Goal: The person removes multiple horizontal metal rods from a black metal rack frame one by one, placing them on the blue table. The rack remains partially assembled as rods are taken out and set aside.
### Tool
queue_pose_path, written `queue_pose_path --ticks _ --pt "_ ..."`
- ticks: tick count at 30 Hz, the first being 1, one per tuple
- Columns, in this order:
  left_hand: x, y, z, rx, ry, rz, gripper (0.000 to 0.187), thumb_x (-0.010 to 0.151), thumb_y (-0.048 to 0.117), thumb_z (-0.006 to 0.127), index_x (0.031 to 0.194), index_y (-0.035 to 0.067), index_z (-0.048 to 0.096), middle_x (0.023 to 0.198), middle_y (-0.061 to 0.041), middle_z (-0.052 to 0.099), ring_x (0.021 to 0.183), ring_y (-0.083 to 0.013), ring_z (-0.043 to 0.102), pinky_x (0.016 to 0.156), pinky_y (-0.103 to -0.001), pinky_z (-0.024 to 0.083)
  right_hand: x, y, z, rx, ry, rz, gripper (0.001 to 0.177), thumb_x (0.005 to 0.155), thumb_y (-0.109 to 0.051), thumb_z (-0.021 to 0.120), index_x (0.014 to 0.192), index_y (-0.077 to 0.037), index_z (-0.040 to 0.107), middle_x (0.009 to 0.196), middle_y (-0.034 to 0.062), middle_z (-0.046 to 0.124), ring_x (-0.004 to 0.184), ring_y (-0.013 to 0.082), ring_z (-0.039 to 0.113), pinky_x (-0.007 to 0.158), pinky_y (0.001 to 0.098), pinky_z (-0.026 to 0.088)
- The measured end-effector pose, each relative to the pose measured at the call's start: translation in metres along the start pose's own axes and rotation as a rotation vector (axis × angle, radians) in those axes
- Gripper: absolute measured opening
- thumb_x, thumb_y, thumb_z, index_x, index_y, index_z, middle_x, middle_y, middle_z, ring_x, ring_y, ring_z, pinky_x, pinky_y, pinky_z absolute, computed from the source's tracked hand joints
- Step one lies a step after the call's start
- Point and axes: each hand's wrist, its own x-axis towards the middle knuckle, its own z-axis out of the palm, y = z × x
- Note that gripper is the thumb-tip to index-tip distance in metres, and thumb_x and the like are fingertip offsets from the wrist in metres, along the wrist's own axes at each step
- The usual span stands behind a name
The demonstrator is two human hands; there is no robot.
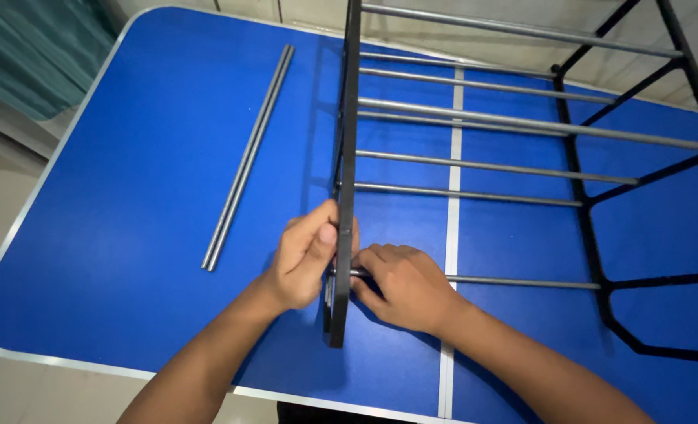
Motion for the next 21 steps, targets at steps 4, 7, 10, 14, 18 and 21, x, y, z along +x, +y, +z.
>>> queue_pose_path --ticks 4,7,10,14,18,21 --pt "-0.003 -0.005 0.009 -0.218 -0.007 -0.031 0.048 0.117 0.047 0.035 0.101 0.003 0.048 0.080 -0.003 0.053 0.069 -0.0070 0.044 0.063 -0.023 0.040 0.003 -0.001 0.007 -0.091 -0.009 0.038 0.026 0.084 -0.029 0.072 0.098 -0.008 0.068 0.076 0.0119 0.068 0.070 0.0338 0.066 0.066 0.0480 0.051" --pt "-0.005 -0.006 0.012 -0.258 -0.013 -0.092 0.049 0.114 0.048 0.033 0.103 0.003 0.049 0.081 -0.003 0.050 0.067 -0.0067 0.039 0.061 -0.022 0.036 0.004 0.000 0.010 -0.118 0.006 0.046 0.025 0.084 -0.034 0.071 0.091 -0.010 0.071 0.070 0.0113 0.068 0.065 0.0330 0.066 0.062 0.0480 0.051" --pt "-0.005 -0.008 0.014 -0.378 -0.028 -0.072 0.048 0.116 0.048 0.034 0.102 0.004 0.047 0.077 0.000 0.044 0.067 -0.0065 0.036 0.061 -0.023 0.033 0.003 0.002 0.015 -0.122 0.036 0.046 0.027 0.084 -0.038 0.071 0.082 -0.012 0.074 0.067 0.0100 0.069 0.062 0.0316 0.066 0.056 0.0468 0.051" --pt "-0.004 -0.008 0.014 -0.359 -0.014 -0.069 0.047 0.115 0.048 0.034 0.101 0.005 0.046 0.072 0.000 0.043 0.065 -0.0066 0.034 0.059 -0.024 0.030 0.001 0.006 0.019 -0.128 0.059 0.074 0.041 0.082 -0.045 0.073 0.066 -0.007 0.067 0.063 0.0084 0.069 0.060 0.0299 0.067 0.054 0.0456 0.052" --pt "-0.003 -0.007 0.015 -0.377 -0.001 -0.067 0.047 0.115 0.048 0.034 0.099 0.005 0.046 0.070 0.000 0.041 0.063 -0.0075 0.034 0.059 -0.025 0.030 0.001 0.008 0.022 -0.131 0.020 0.161 0.056 0.080 -0.057 0.073 0.058 -0.007 0.065 0.056 0.0108 0.066 0.056 0.0316 0.066 0.051 0.0469 0.051" --pt "-0.002 -0.007 0.015 -0.392 0.004 -0.061 0.046 0.116 0.047 0.034 0.098 0.006 0.045 0.070 0.000 0.040 0.063 -0.0082 0.034 0.060 -0.026 0.030 0.001 0.007 0.023 -0.142 0.014 0.184 0.061 0.080 -0.063 0.071 0.055 -0.007 0.064 0.055 0.0119 0.065 0.054 0.0327 0.065 0.051 0.0473 0.051"
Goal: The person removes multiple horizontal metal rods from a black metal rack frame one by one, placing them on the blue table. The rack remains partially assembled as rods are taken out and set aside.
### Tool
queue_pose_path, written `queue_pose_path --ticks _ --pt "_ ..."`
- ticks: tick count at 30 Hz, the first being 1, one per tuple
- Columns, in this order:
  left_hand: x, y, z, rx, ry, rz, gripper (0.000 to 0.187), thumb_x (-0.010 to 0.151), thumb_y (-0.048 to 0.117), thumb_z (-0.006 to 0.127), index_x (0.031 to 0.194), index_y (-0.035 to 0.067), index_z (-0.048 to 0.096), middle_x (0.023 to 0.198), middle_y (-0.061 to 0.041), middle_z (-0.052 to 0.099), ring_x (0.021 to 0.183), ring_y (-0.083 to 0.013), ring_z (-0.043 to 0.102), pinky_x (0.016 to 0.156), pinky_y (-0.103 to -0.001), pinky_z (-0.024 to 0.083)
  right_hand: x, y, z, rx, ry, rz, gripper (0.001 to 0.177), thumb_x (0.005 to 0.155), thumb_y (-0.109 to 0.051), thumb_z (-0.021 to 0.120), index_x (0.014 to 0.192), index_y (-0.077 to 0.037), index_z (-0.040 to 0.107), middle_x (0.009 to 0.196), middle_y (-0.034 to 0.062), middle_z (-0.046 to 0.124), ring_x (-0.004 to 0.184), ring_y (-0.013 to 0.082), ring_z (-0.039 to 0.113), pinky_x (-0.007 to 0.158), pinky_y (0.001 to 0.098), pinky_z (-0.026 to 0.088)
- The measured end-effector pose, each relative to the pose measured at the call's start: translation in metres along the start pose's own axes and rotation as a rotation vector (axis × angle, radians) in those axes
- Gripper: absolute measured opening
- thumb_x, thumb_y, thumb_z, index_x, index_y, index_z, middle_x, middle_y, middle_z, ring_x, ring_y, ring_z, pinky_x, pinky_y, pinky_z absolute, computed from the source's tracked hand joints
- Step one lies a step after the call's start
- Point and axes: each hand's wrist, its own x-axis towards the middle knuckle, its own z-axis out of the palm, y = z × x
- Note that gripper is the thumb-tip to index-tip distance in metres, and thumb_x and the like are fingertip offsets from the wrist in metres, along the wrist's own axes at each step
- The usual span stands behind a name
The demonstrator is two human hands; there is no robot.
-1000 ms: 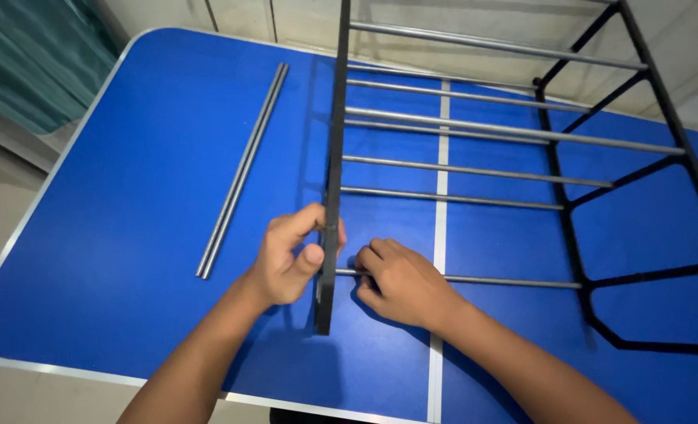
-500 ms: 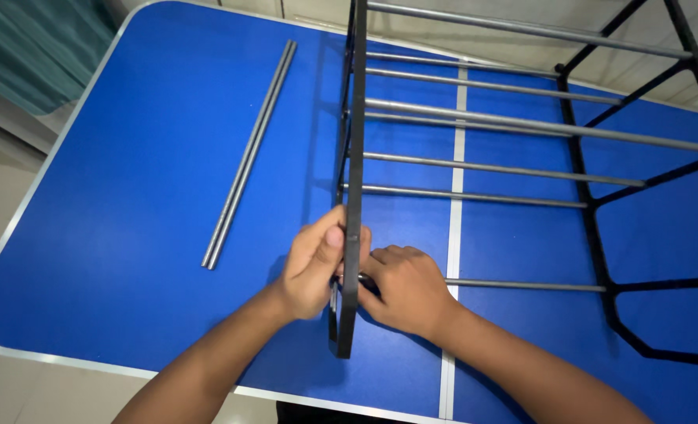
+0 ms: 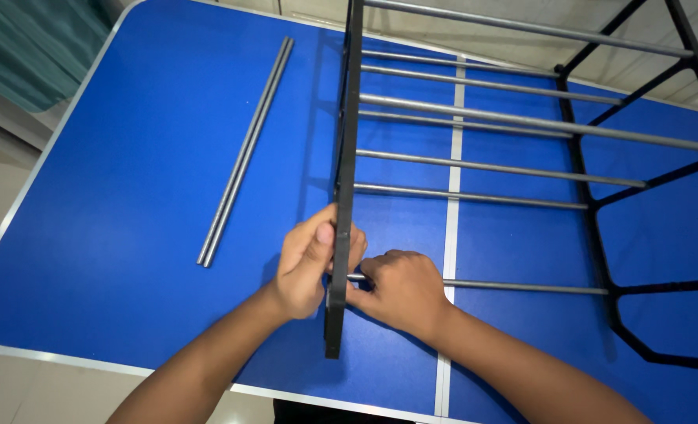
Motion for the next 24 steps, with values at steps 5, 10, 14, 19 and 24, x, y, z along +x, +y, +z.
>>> queue_pose_path --ticks 5,10,14,19,24 --pt "0.002 -0.003 -0.003 -0.006 0.019 0.009 0.044 0.116 0.046 0.034 0.097 0.007 0.045 0.069 0.001 0.039 0.063 -0.0084 0.032 0.060 -0.026 0.030 0.003 0.002 0.003 -0.010 -0.005 0.022 0.063 0.082 -0.066 0.067 0.056 -0.008 0.065 0.053 0.0126 0.063 0.052 0.0335 0.064 0.050 0.0476 0.051" --pt "0.003 -0.005 -0.003 -0.030 0.035 0.027 0.043 0.116 0.044 0.034 0.096 0.007 0.045 0.069 0.000 0.038 0.062 -0.0087 0.031 0.059 -0.027 0.029 0.004 0.001 0.004 -0.015 0.035 -0.004 0.059 0.084 -0.061 0.068 0.055 -0.009 0.065 0.053 0.0121 0.063 0.051 0.0332 0.064 0.048 0.0475 0.050" --pt "0.003 -0.008 -0.003 -0.054 0.040 0.034 0.042 0.116 0.043 0.035 0.096 0.007 0.044 0.068 0.001 0.036 0.060 -0.0082 0.031 0.058 -0.027 0.028 0.004 0.002 0.006 -0.029 0.043 -0.006 0.058 0.084 -0.058 0.069 0.054 -0.009 0.065 0.052 0.0122 0.062 0.049 0.0328 0.063 0.047 0.0472 0.050" --pt "0.003 -0.012 -0.003 -0.084 0.047 0.056 0.042 0.116 0.042 0.036 0.095 0.007 0.044 0.067 0.001 0.036 0.059 -0.0081 0.030 0.057 -0.027 0.027 0.005 0.003 0.008 -0.039 0.072 -0.018 0.057 0.084 -0.056 0.069 0.053 -0.008 0.065 0.050 0.0120 0.062 0.047 0.0318 0.063 0.046 0.0460 0.051" --pt "0.003 -0.010 -0.006 -0.061 0.059 0.050 0.043 0.116 0.042 0.036 0.094 0.006 0.044 0.066 0.001 0.036 0.058 -0.0082 0.030 0.056 -0.027 0.028 0.006 0.002 0.008 -0.044 0.034 0.048 0.060 0.083 -0.058 0.070 0.051 -0.008 0.066 0.048 0.0129 0.062 0.044 0.0324 0.062 0.046 0.0454 0.051"
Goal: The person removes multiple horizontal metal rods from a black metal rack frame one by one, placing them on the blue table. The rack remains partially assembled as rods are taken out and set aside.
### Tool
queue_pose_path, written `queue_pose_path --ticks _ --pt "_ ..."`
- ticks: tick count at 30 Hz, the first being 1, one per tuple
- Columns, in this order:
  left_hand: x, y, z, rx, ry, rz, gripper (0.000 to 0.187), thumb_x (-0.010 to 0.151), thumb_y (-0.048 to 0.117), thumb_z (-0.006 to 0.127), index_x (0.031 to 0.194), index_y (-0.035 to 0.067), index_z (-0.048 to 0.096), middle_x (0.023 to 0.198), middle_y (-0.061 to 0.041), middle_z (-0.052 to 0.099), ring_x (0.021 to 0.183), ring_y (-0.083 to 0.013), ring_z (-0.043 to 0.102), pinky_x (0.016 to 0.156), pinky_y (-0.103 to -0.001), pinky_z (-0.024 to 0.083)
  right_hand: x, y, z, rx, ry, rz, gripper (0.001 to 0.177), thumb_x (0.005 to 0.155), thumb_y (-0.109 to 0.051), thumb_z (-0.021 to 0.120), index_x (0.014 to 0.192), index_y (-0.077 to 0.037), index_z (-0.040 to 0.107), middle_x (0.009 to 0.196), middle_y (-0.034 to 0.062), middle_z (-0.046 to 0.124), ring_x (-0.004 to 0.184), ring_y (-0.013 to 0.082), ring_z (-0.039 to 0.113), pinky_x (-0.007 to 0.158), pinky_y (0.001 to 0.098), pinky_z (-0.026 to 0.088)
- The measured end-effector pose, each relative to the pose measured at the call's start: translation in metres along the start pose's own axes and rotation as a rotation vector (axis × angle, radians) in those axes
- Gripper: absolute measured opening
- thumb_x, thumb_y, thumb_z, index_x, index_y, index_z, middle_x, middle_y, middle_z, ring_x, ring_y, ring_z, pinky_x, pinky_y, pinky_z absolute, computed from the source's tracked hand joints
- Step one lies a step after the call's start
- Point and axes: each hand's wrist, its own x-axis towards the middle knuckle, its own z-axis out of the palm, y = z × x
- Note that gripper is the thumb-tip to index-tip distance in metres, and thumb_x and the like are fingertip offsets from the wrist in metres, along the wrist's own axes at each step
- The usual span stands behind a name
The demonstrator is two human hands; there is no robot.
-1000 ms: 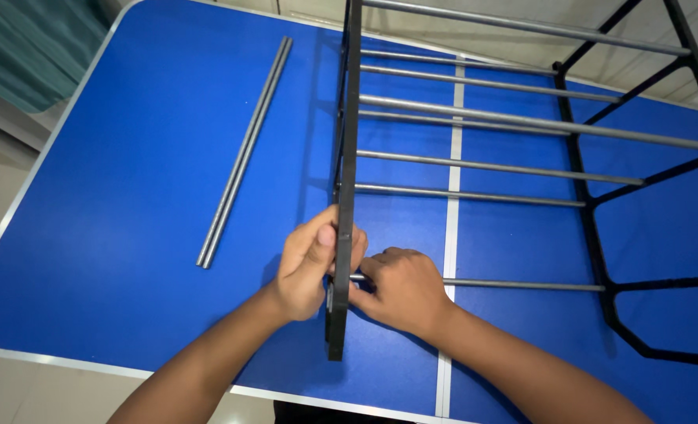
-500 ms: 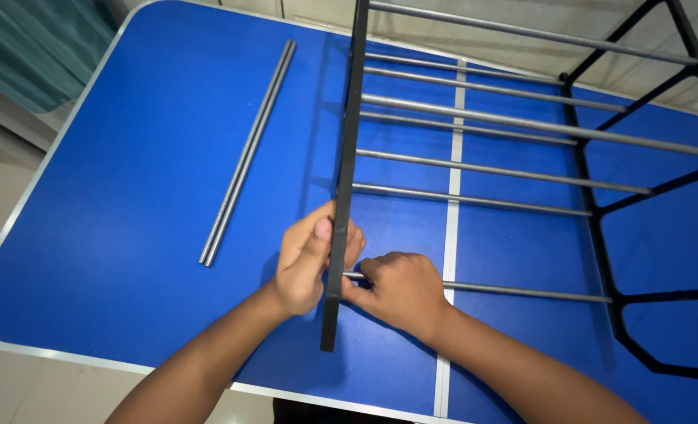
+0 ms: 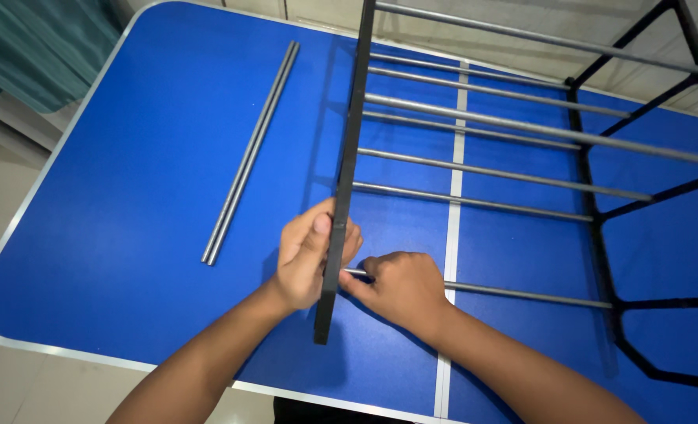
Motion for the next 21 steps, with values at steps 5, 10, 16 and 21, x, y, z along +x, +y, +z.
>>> queue_pose_path --ticks 5,10,16,21 --pt "0.001 -0.002 0.000 0.069 -0.015 0.023 0.045 0.116 0.043 0.035 0.093 0.006 0.045 0.066 0.000 0.038 0.058 -0.0087 0.032 0.057 -0.027 0.029 0.001 -0.002 -0.001 0.000 0.016 0.010 0.061 0.081 -0.059 0.072 0.051 -0.007 0.065 0.049 0.0135 0.062 0.045 0.0327 0.063 0.045 0.0449 0.051" --pt "0.000 -0.004 -0.002 0.036 0.009 0.020 0.044 0.116 0.041 0.036 0.091 0.007 0.044 0.066 0.001 0.036 0.058 -0.0078 0.030 0.056 -0.027 0.028 -0.005 -0.003 -0.003 0.101 0.094 -0.077 0.043 0.077 -0.044 0.077 0.059 -0.006 0.065 0.056 0.0098 0.065 0.052 0.0302 0.065 0.050 0.0444 0.051" --pt "0.000 -0.011 -0.006 0.020 0.040 0.055 0.042 0.115 0.040 0.037 0.092 0.005 0.044 0.071 0.001 0.035 0.061 -0.0099 0.033 0.058 -0.029 0.030 -0.008 -0.004 -0.001 0.173 0.195 -0.205 0.017 0.082 -0.020 0.073 0.081 -0.005 0.066 0.077 0.0100 0.064 0.073 0.0298 0.062 0.065 0.0421 0.051" --pt "0.001 -0.018 -0.013 0.069 0.050 0.091 0.043 0.115 0.040 0.036 0.088 0.007 0.042 0.070 0.000 0.039 0.061 -0.0104 0.035 0.057 -0.027 0.031 -0.006 -0.006 -0.007 0.183 0.185 -0.253 0.017 0.086 -0.017 0.073 0.097 -0.005 0.069 0.095 0.0103 0.062 0.088 0.0305 0.059 0.078 0.0434 0.046"
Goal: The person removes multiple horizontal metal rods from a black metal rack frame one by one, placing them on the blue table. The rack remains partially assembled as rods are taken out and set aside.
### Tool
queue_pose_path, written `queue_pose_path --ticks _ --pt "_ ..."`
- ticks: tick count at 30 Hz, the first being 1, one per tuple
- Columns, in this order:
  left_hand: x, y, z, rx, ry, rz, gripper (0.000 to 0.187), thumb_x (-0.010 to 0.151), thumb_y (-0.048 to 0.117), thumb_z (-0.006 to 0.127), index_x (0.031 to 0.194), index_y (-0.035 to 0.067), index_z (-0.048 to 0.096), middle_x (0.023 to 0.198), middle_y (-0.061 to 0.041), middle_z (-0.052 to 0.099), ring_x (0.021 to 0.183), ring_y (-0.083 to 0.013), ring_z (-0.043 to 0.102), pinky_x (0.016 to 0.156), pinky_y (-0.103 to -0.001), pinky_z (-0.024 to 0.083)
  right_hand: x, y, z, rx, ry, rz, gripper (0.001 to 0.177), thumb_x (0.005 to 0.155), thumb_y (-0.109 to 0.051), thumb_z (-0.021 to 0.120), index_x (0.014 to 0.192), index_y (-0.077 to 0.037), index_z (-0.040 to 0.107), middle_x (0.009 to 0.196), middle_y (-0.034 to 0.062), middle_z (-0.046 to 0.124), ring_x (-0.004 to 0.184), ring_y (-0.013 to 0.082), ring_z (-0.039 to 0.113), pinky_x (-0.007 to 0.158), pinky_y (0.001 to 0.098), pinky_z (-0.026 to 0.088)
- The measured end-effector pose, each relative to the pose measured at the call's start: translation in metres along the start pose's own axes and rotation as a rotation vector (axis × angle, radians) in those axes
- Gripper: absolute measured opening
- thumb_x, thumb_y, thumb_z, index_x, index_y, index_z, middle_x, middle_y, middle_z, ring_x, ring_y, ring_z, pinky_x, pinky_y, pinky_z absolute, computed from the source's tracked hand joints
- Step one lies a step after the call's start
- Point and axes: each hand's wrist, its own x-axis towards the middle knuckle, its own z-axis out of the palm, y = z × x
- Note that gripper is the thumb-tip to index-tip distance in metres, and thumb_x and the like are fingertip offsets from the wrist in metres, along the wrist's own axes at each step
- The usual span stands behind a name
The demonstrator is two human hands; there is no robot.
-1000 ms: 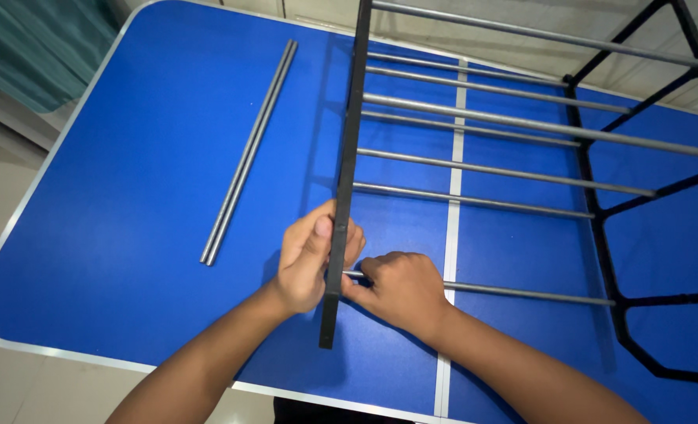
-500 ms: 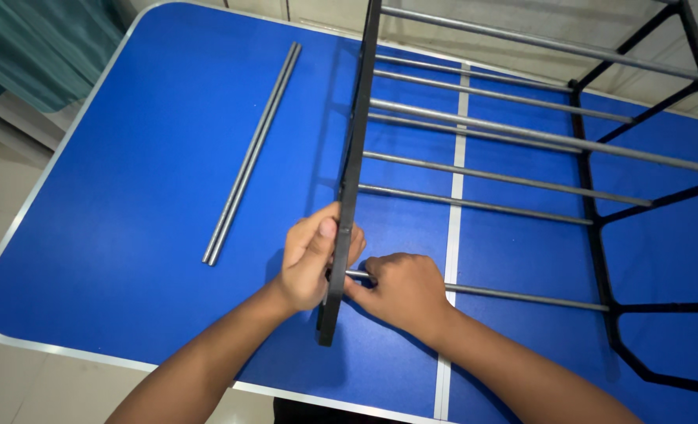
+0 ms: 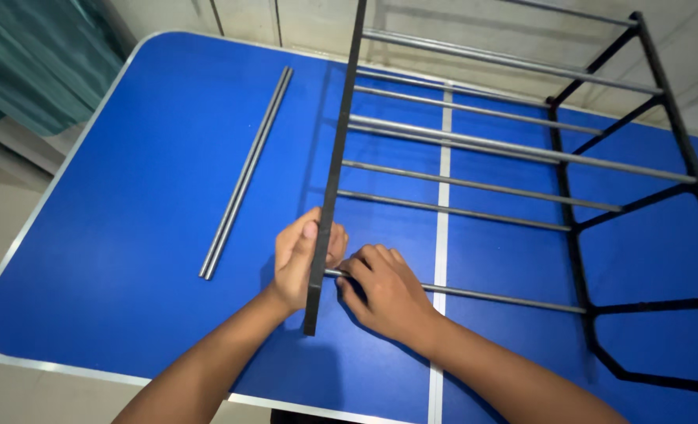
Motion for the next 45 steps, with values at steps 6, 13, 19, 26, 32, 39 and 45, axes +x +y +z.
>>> queue_pose_path --ticks 6,13,19,26,32,39,45 --pt "-0.001 0.004 0.001 -0.034 0.060 -0.042 0.048 0.114 0.043 0.034 0.091 0.003 0.047 0.074 -0.005 0.046 0.063 -0.0121 0.041 0.058 -0.028 0.035 0.011 -0.020 -0.045 -0.046 0.014 0.005 0.027 0.083 -0.021 0.075 0.105 -0.007 0.068 0.108 0.0116 0.064 0.099 0.0322 0.061 0.081 0.0445 0.046" --pt "0.017 0.024 0.009 0.456 0.068 0.141 0.075 0.115 0.055 0.018 0.110 -0.004 0.063 0.110 -0.016 0.065 0.105 -0.0262 0.062 0.098 -0.037 0.049 -0.032 -0.033 -0.192 -0.095 -0.015 0.036 0.036 0.084 -0.029 0.078 0.114 -0.010 0.071 0.125 0.0115 0.068 0.117 0.0319 0.063 0.098 0.0411 0.049" --pt "0.035 0.055 0.021 0.800 0.305 0.159 0.055 0.116 0.041 0.029 0.116 -0.003 0.062 0.119 -0.015 0.068 0.114 -0.0239 0.065 0.106 -0.035 0.049 -0.118 -0.009 -0.308 -0.032 0.054 0.306 0.049 0.081 -0.023 0.081 0.127 -0.009 0.070 0.130 0.0062 0.073 0.121 0.0202 0.065 0.100 0.0335 0.053" --pt "0.051 0.114 0.074 1.130 0.337 0.115 0.021 0.108 0.015 0.057 0.117 0.002 0.070 0.124 -0.015 0.065 0.121 -0.0268 0.062 0.104 -0.034 0.047 -0.135 0.077 -0.345 0.017 0.233 0.625 0.054 0.079 -0.017 0.077 0.131 -0.006 0.066 0.121 0.0079 0.074 0.104 0.0183 0.070 0.093 0.0354 0.054" --pt "0.013 0.093 0.166 1.396 0.060 0.340 0.021 0.089 0.015 0.067 0.109 0.008 0.071 0.116 -0.012 0.066 0.110 -0.0327 0.059 0.096 -0.046 0.044 -0.115 0.117 -0.338 -0.105 0.109 0.940 0.058 0.080 -0.025 0.081 0.134 -0.011 0.066 0.123 0.0069 0.073 0.102 0.0219 0.070 0.087 0.0384 0.056" --pt "0.019 -0.031 0.203 1.186 -0.461 0.145 0.030 0.089 0.015 0.073 0.113 0.001 0.063 0.112 -0.014 0.062 0.105 -0.0327 0.058 0.088 -0.044 0.044 -0.102 0.111 -0.332 -0.007 0.076 0.992 0.066 0.080 -0.025 0.083 0.140 -0.014 0.059 0.112 0.0144 0.074 0.095 0.0230 0.073 0.076 0.0382 0.061" --pt "0.019 -0.101 0.189 1.295 -0.546 0.050 0.026 0.084 0.014 0.074 0.105 0.002 0.065 0.097 -0.013 0.061 0.093 -0.0319 0.057 0.080 -0.044 0.045 -0.099 0.107 -0.334 -0.004 0.057 0.997 0.064 0.082 -0.021 0.081 0.141 -0.013 0.059 0.102 0.0153 0.077 0.088 0.0241 0.074 0.072 0.0383 0.062"
